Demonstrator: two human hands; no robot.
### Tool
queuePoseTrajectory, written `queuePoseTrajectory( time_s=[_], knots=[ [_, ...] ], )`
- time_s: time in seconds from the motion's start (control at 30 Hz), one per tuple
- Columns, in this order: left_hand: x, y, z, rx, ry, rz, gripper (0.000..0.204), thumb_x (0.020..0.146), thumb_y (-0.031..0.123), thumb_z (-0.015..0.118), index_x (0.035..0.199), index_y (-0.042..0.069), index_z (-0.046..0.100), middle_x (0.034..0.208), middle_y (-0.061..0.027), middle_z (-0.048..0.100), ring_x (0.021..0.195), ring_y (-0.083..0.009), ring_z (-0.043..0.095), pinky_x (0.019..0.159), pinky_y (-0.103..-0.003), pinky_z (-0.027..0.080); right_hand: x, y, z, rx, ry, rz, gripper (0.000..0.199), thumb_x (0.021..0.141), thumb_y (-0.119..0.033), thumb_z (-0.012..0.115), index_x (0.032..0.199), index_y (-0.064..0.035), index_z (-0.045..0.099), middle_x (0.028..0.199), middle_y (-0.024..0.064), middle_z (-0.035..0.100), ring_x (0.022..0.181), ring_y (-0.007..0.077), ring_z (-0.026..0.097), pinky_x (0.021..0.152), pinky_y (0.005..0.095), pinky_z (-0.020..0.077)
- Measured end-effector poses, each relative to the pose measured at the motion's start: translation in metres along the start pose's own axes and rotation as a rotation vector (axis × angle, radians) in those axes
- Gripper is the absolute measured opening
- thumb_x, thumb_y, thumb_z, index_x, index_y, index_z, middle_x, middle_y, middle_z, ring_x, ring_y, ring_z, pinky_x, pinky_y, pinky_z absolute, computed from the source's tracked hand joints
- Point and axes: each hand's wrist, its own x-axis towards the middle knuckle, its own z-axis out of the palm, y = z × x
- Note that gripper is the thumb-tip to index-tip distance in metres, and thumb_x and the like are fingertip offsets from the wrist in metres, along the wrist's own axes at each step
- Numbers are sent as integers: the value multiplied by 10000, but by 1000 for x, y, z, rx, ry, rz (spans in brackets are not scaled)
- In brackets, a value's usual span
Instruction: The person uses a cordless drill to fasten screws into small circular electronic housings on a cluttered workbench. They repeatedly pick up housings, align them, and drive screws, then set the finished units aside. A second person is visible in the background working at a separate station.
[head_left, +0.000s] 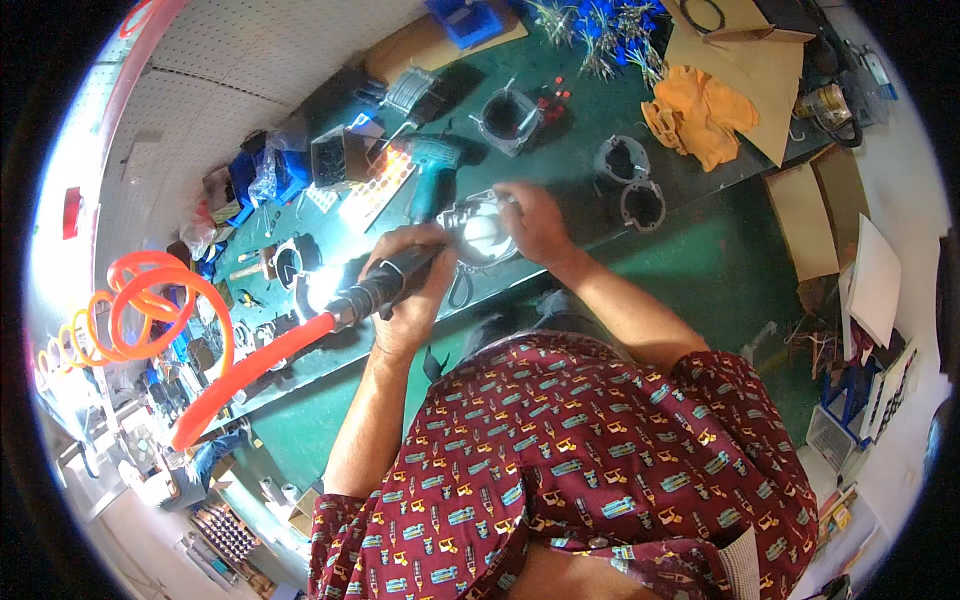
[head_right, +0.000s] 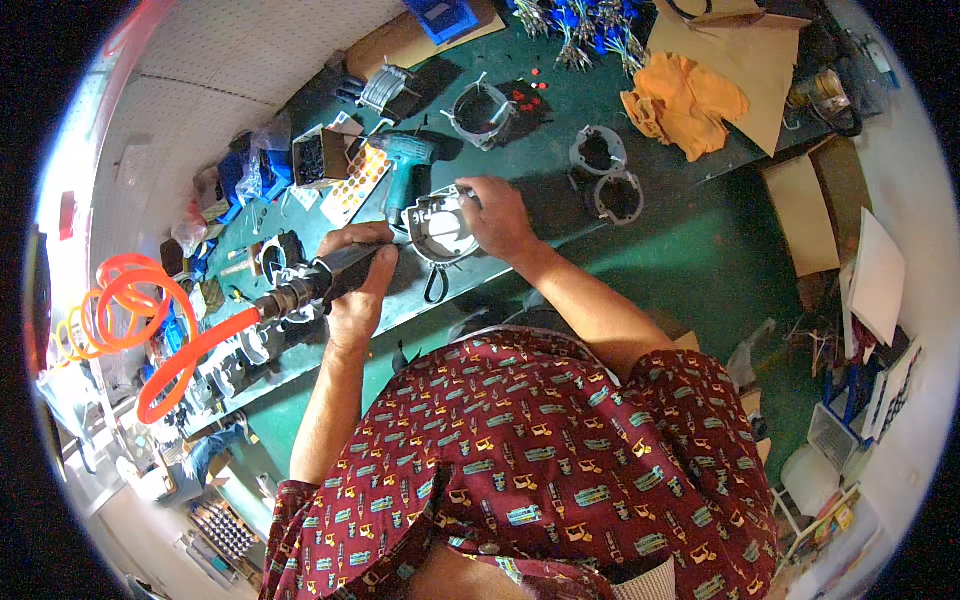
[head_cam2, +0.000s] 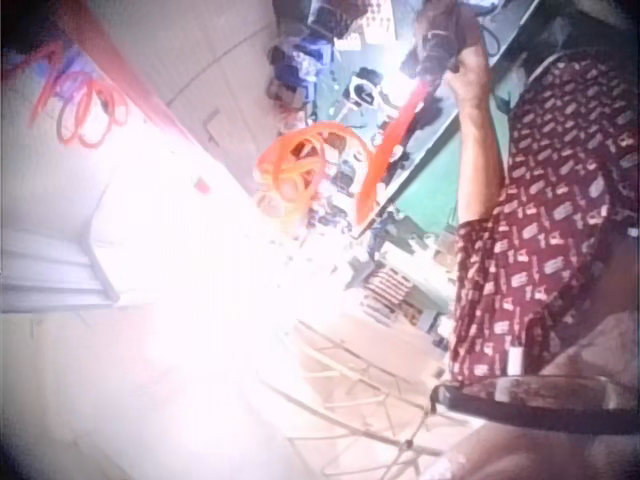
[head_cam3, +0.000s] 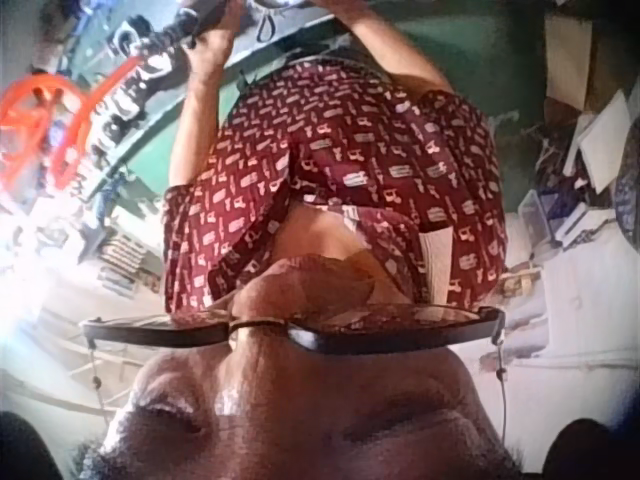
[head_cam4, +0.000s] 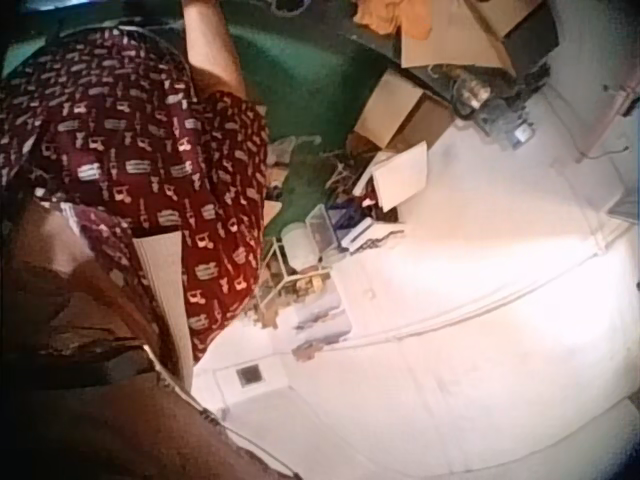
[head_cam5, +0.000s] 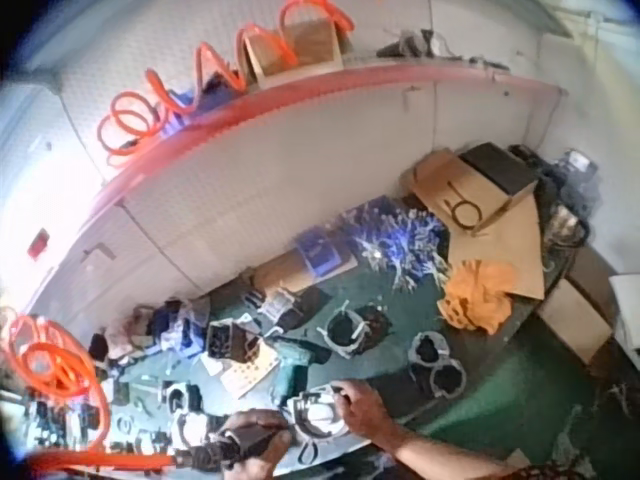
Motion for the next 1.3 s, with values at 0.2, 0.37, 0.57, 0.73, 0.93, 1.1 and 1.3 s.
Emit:
queuePoseTrajectory(
  time_s=[0.2, 0.37, 0.57, 0.73, 0.93, 1.1, 1.3],
  knots=[
    [8, 13, 1, 33, 46, -103, 223, 835, 9, 730, 1034, 52, 639, 969, -81, 687, 839, -161, 639, 809, -328, 530, 1, 1, -4, 16, -8, -30, 291, 882, -165, 603, 1130, -22, 656, 1096, 200, 678, 1051, 390, 620, 946, 479, 474],
    [3, -19, 0, -126, 102, -4, 209, 841, -53, 703, 968, 49, 573, 973, -96, 664, 911, -173, 630, 894, -380, 513, 2, 1, 0, -28, 7, -54, 281, 887, -161, 597, 1123, -18, 647, 1094, 199, 674, 1042, 394, 618, 939, 482, 474],
    [1, -25, -2, -134, 66, 8, 218, 842, -57, 702, 968, 53, 562, 969, -91, 652, 934, -179, 631, 924, -383, 510, 1, 2, -2, -32, 0, -74, 276, 897, -159, 582, 1124, -14, 639, 1099, 206, 669, 1040, 399, 616, 930, 482, 475],
    [0, -11, -3, -147, 62, -96, 254, 844, -31, 715, 1040, 45, 574, 1019, -101, 666, 936, -177, 634, 885, -366, 527, 0, 1, -2, -6, -9, -49, 289, 907, -172, 572, 1133, -4, 639, 1113, 212, 667, 1052, 405, 613, 944, 478, 470],
    [-3, 20, -1, 3, 208, 80, 214, 890, 73, 716, 1081, 19, 635, 1084, -118, 674, 975, -184, 631, 874, -335, 514, 0, 12, -5, 94, -102, -9, 344, 949, -206, 536, 1197, 14, 629, 1169, 228, 654, 1102, 380, 612, 982, 443, 461],
    [-8, 28, 18, -227, 181, -22, 224, 872, 43, 728, 1071, 14, 631, 1099, -123, 669, 981, -185, 634, 885, -332, 516, 1, 13, -10, 251, -124, -13, 361, 972, -206, 502, 1224, 25, 617, 1190, 227, 645, 1121, 363, 607, 998, 425, 451],
    [-14, 4, 35, -175, 164, -45, 234, 849, 15, 723, 1067, 22, 639, 1077, -111, 670, 973, -188, 643, 881, -333, 519, 0, 9, -11, 207, -101, -6, 354, 985, -212, 482, 1216, 12, 628, 1167, 226, 646, 1101, 374, 609, 979, 425, 456]
  ],
)
